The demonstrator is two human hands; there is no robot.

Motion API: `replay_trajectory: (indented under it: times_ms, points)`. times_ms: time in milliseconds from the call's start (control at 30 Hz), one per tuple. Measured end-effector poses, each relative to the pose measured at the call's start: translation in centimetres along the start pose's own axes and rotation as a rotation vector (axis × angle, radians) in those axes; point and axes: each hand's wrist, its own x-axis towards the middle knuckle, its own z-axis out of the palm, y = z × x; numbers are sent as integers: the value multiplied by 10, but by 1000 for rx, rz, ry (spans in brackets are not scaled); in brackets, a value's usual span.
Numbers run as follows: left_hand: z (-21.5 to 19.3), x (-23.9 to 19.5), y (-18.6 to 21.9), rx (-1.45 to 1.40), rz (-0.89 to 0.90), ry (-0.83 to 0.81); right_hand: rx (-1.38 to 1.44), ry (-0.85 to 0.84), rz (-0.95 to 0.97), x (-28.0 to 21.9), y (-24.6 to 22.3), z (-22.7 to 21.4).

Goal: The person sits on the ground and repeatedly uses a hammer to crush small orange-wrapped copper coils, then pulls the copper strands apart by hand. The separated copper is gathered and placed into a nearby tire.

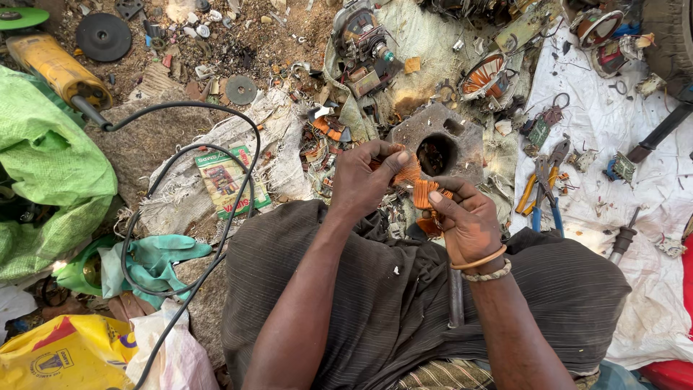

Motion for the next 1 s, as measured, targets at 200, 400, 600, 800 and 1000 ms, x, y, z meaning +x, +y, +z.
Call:
replay_trajectory:
  times_ms: [200, 400, 600, 800, 1000]
  points:
    - [4, -5, 0, -102, -121, -109, -343, -52, -29, -1, -2, 6]
    - [-5, -5, 1, -221, 64, -302, -183, 69, -70, 0, 0, 7]
    - [4, -5, -12, -306, 94, -259, -246, 56, -18, 1, -8, 5]
    - [-2, -4, -9, -302, 64, -197, -512, -12, -69, -5, -16, 18]
    - [-12, 5, -9, -91, 154, -393, -719, -81, -303, -6, -19, 17]
